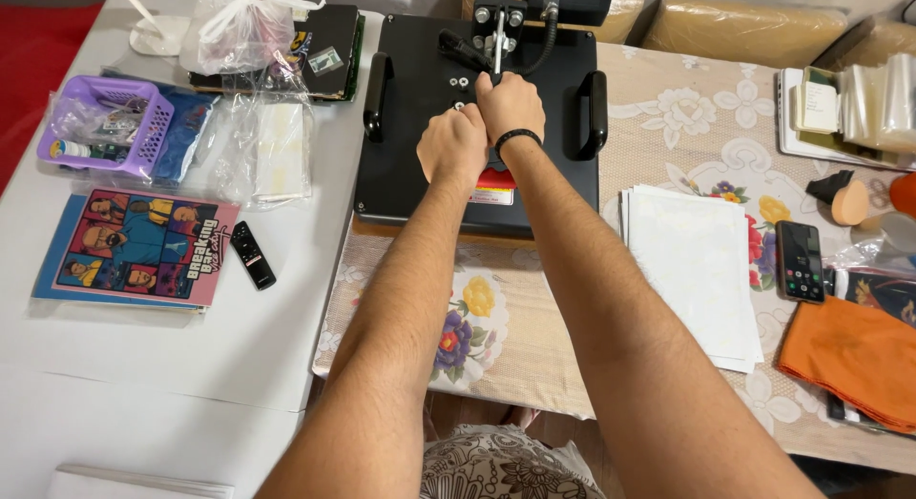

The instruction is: The person operates a heat press machine by pressing down on the handle, checks their phone, and then rearranges sheets of paper and a brown protective sheet on the press bed before closing the machine again.

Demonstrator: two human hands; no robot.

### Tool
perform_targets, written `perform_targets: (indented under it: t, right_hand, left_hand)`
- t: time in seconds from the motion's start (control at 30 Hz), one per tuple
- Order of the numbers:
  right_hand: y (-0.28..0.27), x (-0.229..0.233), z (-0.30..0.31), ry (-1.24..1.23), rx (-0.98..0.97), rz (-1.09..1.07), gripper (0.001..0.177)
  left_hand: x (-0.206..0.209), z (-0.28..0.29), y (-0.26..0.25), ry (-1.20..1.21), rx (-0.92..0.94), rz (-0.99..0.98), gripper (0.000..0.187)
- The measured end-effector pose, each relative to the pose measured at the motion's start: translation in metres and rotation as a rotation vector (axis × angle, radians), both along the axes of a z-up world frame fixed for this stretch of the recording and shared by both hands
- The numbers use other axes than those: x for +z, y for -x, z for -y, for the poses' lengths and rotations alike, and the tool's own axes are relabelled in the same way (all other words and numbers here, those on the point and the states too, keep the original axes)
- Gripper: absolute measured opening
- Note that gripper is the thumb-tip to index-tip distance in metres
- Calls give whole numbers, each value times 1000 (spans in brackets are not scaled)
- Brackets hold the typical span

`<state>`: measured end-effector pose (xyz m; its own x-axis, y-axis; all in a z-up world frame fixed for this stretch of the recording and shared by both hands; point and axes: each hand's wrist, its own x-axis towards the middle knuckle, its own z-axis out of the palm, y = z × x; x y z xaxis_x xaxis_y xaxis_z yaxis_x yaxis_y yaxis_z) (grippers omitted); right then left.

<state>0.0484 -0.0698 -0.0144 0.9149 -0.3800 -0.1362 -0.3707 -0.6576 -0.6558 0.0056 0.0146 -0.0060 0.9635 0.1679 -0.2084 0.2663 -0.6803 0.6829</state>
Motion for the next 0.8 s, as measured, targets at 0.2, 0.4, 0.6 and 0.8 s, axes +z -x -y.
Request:
perform_targets:
  t: [0.2, 0.4, 0.6, 0.8]
  right_hand:
    - [-1, 0, 0, 37, -7, 8, 44]
    - [-8, -18, 7, 135, 34, 76, 50]
    - [-4, -13, 5, 87, 31, 81, 36]
    - [-6, -16, 5, 94, 36, 87, 37]
  left_hand:
    - [-1, 0, 0, 27, 13, -1, 57]
    - [-5, 3, 6, -53, 26, 118, 59]
    - [7, 2, 13, -45, 36, 107, 59]
    - [10, 3, 17, -45, 42, 111, 59]
